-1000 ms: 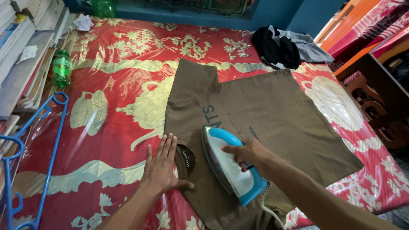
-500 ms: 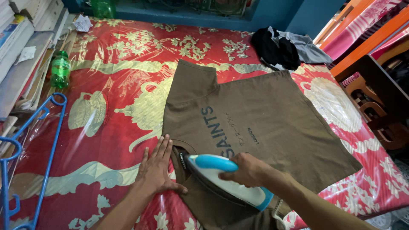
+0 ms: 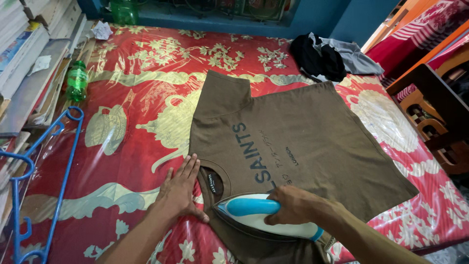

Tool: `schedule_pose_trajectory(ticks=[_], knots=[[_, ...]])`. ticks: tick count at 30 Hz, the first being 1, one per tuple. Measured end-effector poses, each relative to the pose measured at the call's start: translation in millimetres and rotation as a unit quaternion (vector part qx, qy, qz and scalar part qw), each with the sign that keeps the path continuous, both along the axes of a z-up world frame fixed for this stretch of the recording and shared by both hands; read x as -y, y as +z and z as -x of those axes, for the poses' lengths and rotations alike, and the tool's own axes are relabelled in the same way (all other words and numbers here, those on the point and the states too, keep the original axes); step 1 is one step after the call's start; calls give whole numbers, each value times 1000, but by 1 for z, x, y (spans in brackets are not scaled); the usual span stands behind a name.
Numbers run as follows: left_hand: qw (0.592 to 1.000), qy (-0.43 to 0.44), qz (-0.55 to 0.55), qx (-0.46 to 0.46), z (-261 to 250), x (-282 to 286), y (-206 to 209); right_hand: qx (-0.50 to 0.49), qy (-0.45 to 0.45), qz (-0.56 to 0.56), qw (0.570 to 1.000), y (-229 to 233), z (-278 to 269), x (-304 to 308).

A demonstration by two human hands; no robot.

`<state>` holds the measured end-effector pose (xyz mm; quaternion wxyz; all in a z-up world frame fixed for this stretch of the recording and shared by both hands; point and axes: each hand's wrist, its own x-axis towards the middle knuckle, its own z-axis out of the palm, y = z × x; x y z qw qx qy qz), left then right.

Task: The person irons a brown t-shirt laid flat on a bed. They use a blue and white electric iron to smooth the fabric, moving it back and forth across the chest and sleeves while holding the shirt in place with their left hand.

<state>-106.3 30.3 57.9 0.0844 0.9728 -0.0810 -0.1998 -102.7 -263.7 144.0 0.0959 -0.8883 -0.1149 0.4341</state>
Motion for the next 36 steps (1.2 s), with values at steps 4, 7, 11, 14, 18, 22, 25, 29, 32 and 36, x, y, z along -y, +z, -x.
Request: schedule_pose_trajectory(ticks=[4,7,11,14,18,22,25,29,32,36], knots=[[1000,1,-5,-14,-1,1,4,-9,26,6,1000,4,0,0],[1000,3,-1,-15,-1,1,4,-6,41,10,999,6,2,3],[999,21,36,-6,-2,0,-3,-31,60,36,997,1,1,3],[999,28,46,-3,-2,-1,-7,-19,98,40,994,-3,1,8],[999,25,26,-8,-2,1,-7,-43,119,37,991,-8,-1,10],[1000,16,15,-12,-2,1,-4,-46,162,62,984,-5,-3,13],[1000,9,28,5,0,-1,-6,-25,157,6,987,1,-2,13],[999,11,38,10,-1,-2,-8,-42,-58,15,997,18,-2,11],[999,16,36,1,1,1,-4,-24,-129,-30,991,23,-1,8],[1000,24,3,-13,3,7,4,12,-213,-51,976,20,-9,-7]])
